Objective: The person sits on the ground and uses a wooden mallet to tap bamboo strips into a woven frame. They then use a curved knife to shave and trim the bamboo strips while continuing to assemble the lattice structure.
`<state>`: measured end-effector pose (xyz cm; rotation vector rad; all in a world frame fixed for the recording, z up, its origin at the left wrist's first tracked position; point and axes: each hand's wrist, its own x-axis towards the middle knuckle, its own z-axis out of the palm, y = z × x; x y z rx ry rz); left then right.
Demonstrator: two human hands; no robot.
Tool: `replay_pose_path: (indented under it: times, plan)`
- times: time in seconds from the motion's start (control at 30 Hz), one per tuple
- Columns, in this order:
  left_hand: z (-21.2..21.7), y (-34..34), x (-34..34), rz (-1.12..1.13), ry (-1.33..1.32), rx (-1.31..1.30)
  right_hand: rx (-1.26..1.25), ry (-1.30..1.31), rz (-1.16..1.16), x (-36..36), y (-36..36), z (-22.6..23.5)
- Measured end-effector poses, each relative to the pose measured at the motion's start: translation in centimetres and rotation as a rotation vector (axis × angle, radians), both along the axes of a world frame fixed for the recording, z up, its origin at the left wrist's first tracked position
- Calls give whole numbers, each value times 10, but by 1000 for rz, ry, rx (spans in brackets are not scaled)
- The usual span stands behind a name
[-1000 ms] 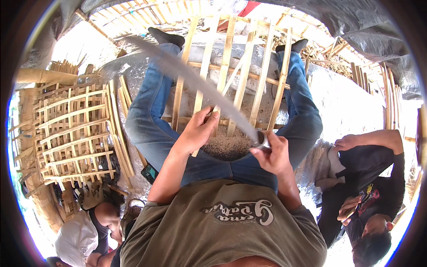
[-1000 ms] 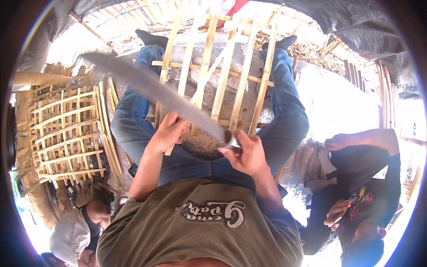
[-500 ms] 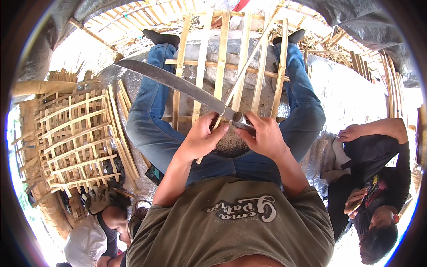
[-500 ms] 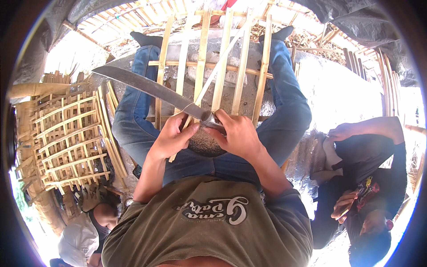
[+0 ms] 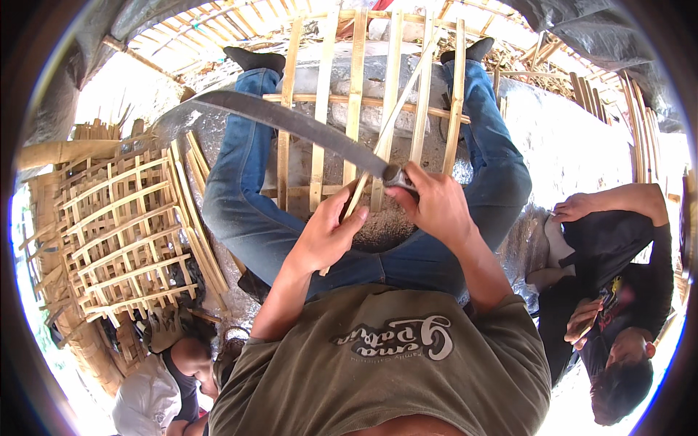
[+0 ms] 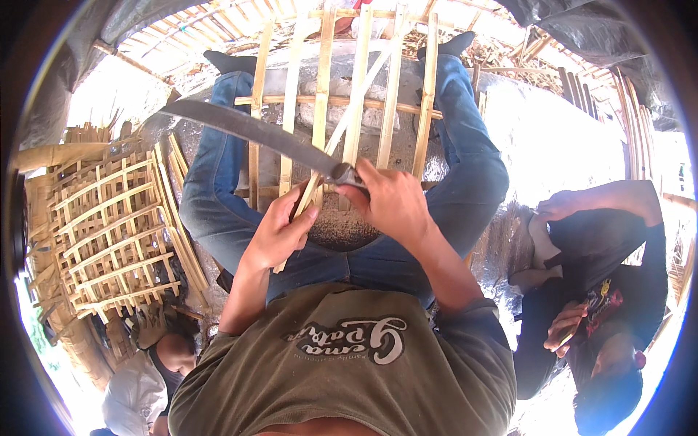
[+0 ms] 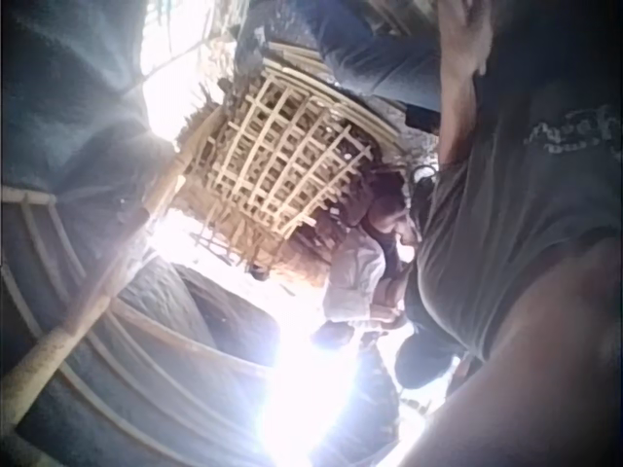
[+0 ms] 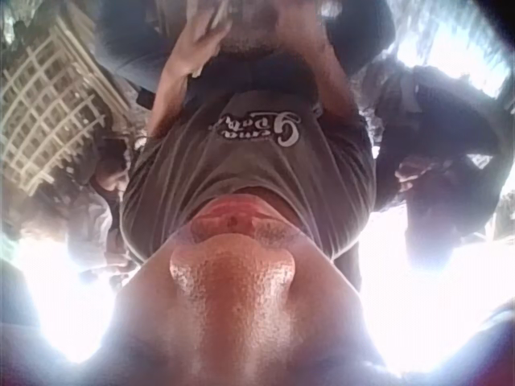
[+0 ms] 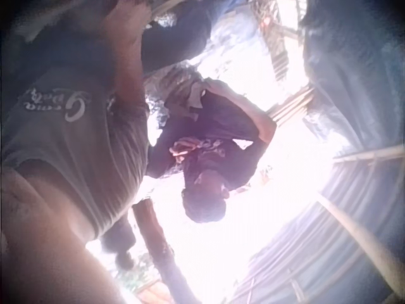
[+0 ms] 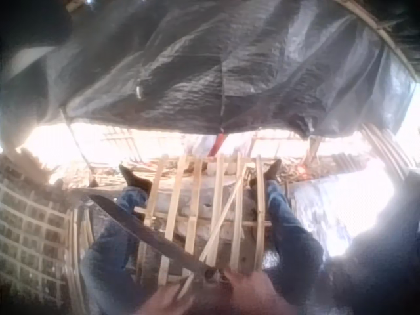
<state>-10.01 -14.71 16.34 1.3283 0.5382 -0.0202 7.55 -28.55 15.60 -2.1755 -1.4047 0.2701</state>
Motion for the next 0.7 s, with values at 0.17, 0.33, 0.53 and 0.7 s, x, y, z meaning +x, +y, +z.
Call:
replay_pose_path:
  times: [0.17,0.33,0.53,0.7]
  plan:
    - [5,-2,-10,-3,27,-68,82,90,-80,34,0,-7]
    - [11,5,-3,-49,-13,-117,118,191,-70,27,-4,8]
    - [20,5,8,-57,-86,-153,100,203,46,3,-11,28]
    - [21,8,6,-128,-16,-82,72,140,123,-2,-11,30]
